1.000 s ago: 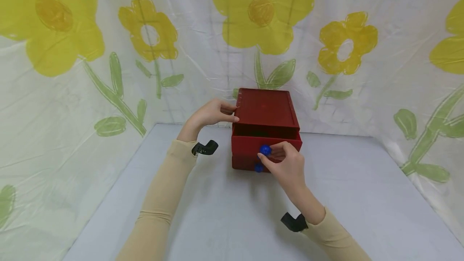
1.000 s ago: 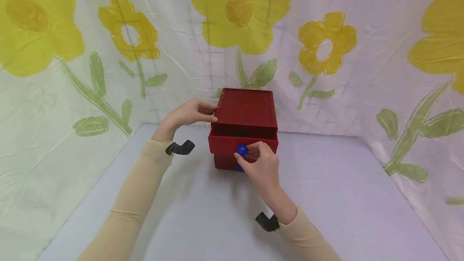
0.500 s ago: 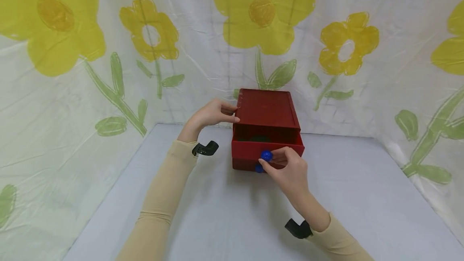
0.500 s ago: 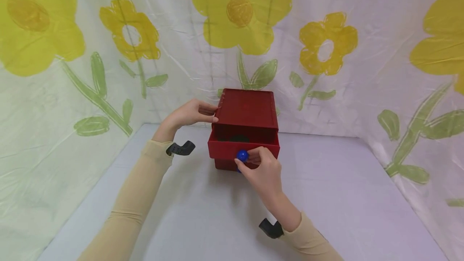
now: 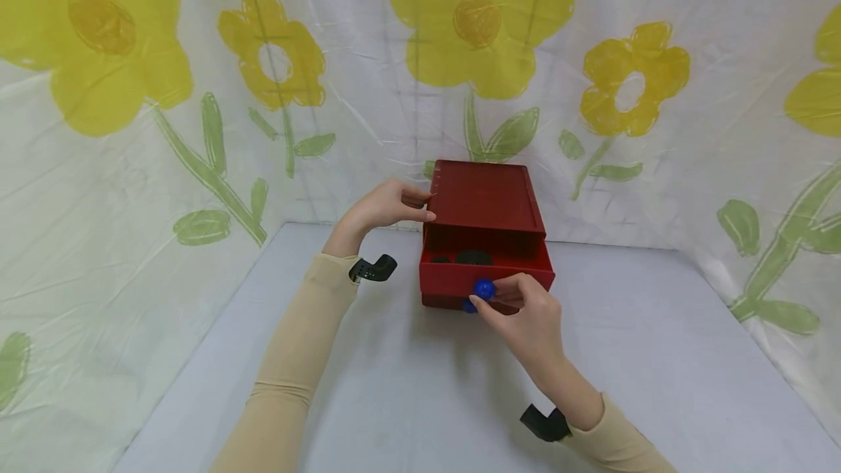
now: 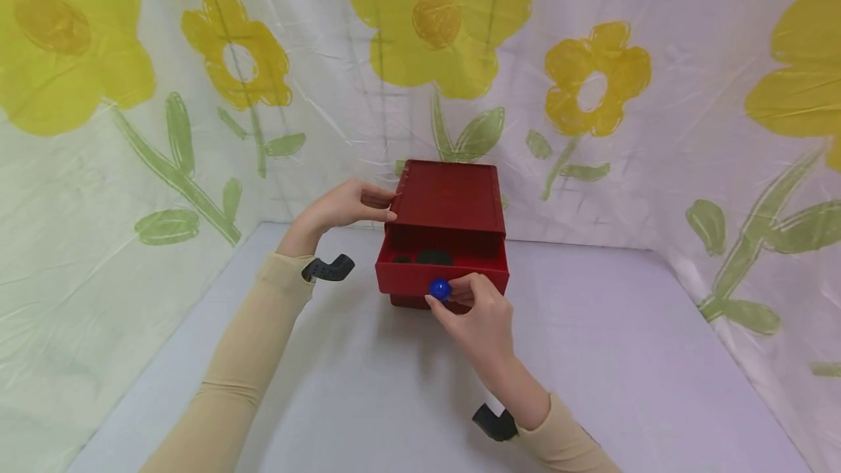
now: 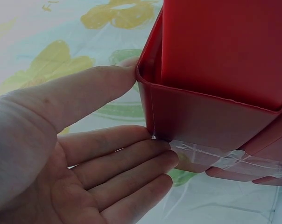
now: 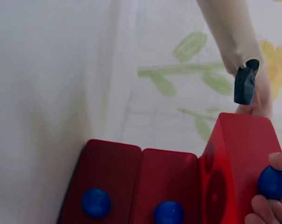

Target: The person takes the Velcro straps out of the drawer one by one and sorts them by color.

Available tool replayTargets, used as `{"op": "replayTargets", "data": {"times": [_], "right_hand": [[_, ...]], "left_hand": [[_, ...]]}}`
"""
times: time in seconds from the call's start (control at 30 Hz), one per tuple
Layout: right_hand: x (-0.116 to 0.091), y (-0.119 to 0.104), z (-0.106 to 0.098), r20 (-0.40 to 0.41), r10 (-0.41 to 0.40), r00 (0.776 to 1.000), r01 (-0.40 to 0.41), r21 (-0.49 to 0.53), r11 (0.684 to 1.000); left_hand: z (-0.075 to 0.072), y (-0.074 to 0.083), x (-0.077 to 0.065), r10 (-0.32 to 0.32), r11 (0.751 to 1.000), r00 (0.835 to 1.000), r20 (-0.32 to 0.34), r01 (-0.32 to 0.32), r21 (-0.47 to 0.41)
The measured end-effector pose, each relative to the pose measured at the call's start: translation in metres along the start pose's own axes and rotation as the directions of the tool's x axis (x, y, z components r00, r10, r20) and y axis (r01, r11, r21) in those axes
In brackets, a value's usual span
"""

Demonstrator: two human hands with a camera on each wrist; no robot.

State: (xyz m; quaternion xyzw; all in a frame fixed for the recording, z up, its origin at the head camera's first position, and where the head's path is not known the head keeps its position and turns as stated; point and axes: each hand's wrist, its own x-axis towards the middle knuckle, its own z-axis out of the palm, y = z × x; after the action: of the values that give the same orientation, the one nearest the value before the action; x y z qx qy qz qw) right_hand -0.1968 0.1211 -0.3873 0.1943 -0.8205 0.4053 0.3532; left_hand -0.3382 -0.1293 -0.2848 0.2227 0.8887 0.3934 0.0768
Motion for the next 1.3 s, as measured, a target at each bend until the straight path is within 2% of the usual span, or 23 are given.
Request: {"op": "replayTargets", "data": {"times": [0.2, 0.57, 0.9, 1.17, 1.3], "right_hand": [[-0.003, -0.003, -0.002, 0.011, 0.016, 1.0, -0.016, 0.005, 1.0], [-0.006, -0.007, -0.004, 0.025, -0.007, 1.0, 0.007, -0.01, 1.0], [-0.008, -0.008, -0.004, -0.012, -0.071, 0.997, 0.071, -0.047, 0.996], [-0.012, -0.013, -0.008, 0.026, -0.046, 0.999, 0.047, -0.06, 0.997], [-0.014, -0.014, -0.008, 0.022, -0.062, 0.998, 0.063, -0.06, 0.996]], "left_hand": [[0.0, 0.0, 0.0, -0.011, 1.0, 1.0, 0.003, 0.011, -0.005], [0.0, 0.0, 0.0, -0.004, 1.0, 1.0, 0.0, 0.004, -0.013], [0.0, 0.0, -0.002, -0.012, 1.0, 1.0, -0.002, 0.012, -0.014], [0.0, 0.0, -0.002, -0.016, 1.0, 1.0, 0.004, 0.016, -0.027], [0.0, 0.0, -0.001, -0.017, 1.0, 1.0, 0.002, 0.017, -0.026]]}}
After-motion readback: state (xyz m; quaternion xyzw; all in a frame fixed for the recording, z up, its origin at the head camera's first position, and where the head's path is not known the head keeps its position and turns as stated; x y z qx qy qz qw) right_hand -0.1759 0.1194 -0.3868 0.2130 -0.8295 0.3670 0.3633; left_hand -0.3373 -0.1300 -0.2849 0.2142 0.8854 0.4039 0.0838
